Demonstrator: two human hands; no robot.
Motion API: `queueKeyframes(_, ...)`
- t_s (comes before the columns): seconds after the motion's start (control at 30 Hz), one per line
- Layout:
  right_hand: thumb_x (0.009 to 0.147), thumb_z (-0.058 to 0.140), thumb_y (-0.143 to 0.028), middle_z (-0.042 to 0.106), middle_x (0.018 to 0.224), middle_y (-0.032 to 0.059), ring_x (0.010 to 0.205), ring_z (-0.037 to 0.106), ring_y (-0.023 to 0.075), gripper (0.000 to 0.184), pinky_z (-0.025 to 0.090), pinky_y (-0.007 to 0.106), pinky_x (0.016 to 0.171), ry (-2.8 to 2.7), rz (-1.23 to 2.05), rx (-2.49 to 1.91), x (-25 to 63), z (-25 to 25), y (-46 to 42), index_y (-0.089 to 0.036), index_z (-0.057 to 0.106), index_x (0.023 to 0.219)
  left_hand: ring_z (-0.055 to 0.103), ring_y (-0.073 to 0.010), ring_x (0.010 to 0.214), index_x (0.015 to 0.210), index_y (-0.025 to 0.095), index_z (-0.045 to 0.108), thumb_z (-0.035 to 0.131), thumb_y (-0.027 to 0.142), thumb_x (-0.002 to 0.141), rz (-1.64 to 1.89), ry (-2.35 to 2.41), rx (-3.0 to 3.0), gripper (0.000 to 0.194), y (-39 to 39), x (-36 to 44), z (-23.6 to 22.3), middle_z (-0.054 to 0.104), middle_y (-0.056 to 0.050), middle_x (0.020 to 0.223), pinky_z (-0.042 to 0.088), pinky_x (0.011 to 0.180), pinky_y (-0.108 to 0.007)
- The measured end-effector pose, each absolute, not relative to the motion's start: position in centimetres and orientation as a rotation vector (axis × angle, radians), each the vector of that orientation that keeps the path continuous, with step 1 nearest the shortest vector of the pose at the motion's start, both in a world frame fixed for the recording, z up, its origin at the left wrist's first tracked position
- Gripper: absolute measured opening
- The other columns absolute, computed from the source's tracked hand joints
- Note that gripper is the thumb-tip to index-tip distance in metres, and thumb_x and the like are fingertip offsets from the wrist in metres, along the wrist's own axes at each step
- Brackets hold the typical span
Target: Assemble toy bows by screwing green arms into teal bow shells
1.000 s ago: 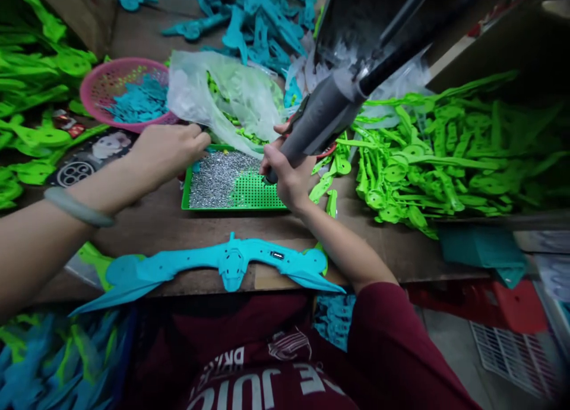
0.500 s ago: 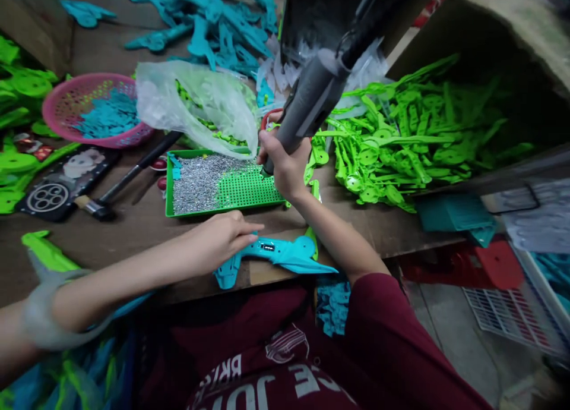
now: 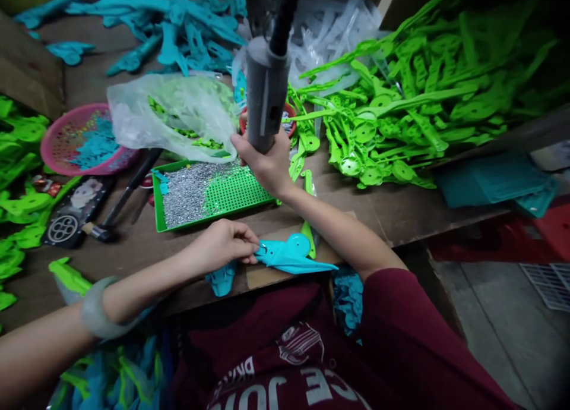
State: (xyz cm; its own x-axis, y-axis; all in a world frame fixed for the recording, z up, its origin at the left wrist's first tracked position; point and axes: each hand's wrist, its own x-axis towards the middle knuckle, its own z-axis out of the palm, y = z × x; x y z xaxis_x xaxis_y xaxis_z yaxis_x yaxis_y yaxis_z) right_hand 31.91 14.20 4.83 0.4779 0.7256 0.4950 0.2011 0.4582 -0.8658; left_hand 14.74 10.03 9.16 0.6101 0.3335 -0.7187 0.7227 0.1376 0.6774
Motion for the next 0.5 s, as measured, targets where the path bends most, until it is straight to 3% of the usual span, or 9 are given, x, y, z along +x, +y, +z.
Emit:
queueKeyframes(0.27, 0.090, 0.061, -0.056, 0.057, 0.092, -0.0011, 0.090, 0.063, 0.0171, 0.041, 0.057, 0.035, 0.080, -1.045, 0.402, -1.083, 31.6, 4.9, 14.1, -0.024, 0.046, 0.110, 0.068, -0.0175, 0.081, 0.084, 0.019, 0.073, 0.063, 0.021, 0.088, -0.036, 0.568, 2.256, 0.011, 9.0, 12.6, 9.0, 0.071, -0.003, 0.086, 0.052, 0.074, -0.030)
queueKeyframes(0.5, 0.087, 0.064, -0.056, 0.059, 0.093, -0.0002, 0.092, 0.063, 0.0171, 0.044, 0.057, 0.035, 0.081, -1.020, 0.448, -1.068, 31.3, 4.5, 14.1, -0.023, 0.047, 0.111, 0.064, -0.0178, 0.082, 0.099, 0.014, 0.065, 0.043, 0.018, 0.103, 0.128, 0.361, 2.647, 0.023, 7.2, 11.3, 8.4, 0.064, -0.008, 0.094, 0.053, 0.070, -0.029)
